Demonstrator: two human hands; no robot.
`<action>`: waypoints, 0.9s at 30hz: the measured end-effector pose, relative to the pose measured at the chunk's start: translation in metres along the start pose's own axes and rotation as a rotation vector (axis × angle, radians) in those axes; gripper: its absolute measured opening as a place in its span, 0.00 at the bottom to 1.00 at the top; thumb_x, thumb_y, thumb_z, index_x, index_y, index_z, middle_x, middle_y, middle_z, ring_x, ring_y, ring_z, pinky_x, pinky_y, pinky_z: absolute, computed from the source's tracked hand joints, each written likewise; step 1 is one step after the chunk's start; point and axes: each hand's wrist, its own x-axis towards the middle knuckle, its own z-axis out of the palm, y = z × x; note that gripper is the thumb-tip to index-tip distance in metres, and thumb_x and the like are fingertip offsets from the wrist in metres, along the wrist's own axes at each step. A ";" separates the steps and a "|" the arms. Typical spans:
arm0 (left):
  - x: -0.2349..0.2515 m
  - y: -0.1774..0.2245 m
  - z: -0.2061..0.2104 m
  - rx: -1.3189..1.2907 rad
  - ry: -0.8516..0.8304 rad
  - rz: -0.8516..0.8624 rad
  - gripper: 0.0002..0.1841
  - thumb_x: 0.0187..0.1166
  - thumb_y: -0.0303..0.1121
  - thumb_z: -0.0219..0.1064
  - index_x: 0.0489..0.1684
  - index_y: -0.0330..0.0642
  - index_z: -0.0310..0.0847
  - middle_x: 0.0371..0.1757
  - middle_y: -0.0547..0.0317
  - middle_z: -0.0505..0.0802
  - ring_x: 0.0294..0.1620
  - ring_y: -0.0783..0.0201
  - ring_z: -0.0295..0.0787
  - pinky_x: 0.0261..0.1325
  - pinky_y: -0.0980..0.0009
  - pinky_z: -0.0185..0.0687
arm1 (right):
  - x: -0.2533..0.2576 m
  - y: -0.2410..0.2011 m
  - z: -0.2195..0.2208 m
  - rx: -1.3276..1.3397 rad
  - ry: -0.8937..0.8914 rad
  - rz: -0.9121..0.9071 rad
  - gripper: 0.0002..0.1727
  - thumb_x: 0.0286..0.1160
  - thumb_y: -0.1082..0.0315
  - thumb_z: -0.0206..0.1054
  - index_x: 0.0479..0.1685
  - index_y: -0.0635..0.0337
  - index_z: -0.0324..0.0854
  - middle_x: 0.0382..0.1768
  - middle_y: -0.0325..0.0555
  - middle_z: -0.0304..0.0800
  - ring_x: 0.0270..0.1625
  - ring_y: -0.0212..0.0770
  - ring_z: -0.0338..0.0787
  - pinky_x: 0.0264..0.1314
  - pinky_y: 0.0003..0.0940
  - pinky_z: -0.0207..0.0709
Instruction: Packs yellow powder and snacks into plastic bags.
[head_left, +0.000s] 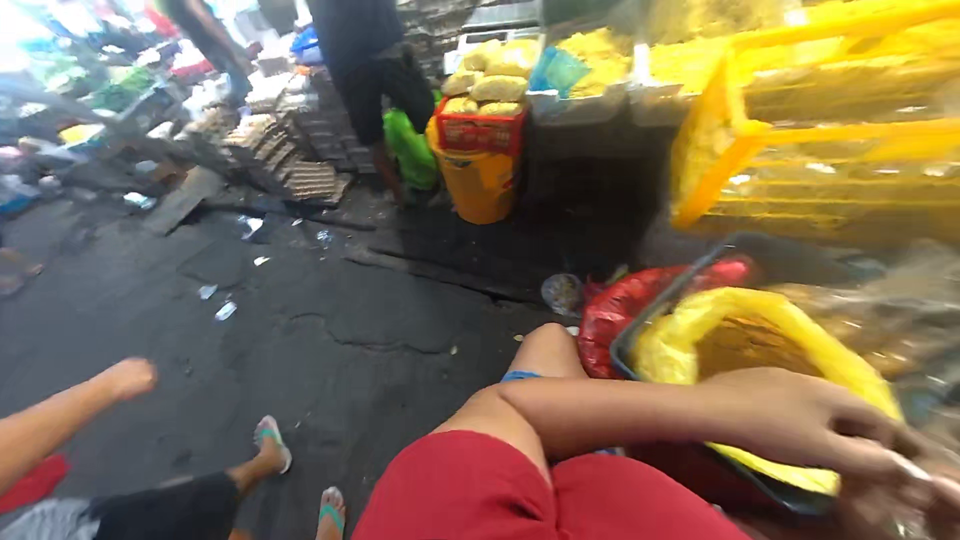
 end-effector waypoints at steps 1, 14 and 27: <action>0.001 -0.002 -0.003 -0.015 -0.044 0.014 0.12 0.83 0.28 0.65 0.53 0.30 0.90 0.47 0.42 0.94 0.54 0.51 0.91 0.63 0.51 0.82 | -0.001 -0.003 0.008 -0.008 0.068 0.056 0.09 0.78 0.61 0.62 0.41 0.37 0.90 0.38 0.17 0.93 0.38 0.12 0.85 0.45 0.08 0.77; -0.019 -0.037 0.019 -0.006 0.111 0.422 0.05 0.78 0.25 0.68 0.40 0.33 0.89 0.41 0.47 0.91 0.46 0.61 0.90 0.55 0.70 0.86 | -0.034 -0.004 0.000 -0.715 0.096 -0.007 0.15 0.80 0.68 0.67 0.61 0.63 0.77 0.40 0.29 0.93 0.41 0.19 0.91 0.48 0.20 0.87; -0.033 -0.075 -0.032 -0.140 0.556 0.107 0.26 0.84 0.41 0.64 0.75 0.32 0.72 0.51 0.56 0.89 0.43 0.72 0.86 0.48 0.72 0.85 | 0.059 -0.032 -0.014 -1.230 0.295 -0.102 0.16 0.89 0.63 0.59 0.52 0.68 0.87 0.40 0.50 0.94 0.42 0.41 0.94 0.52 0.44 0.88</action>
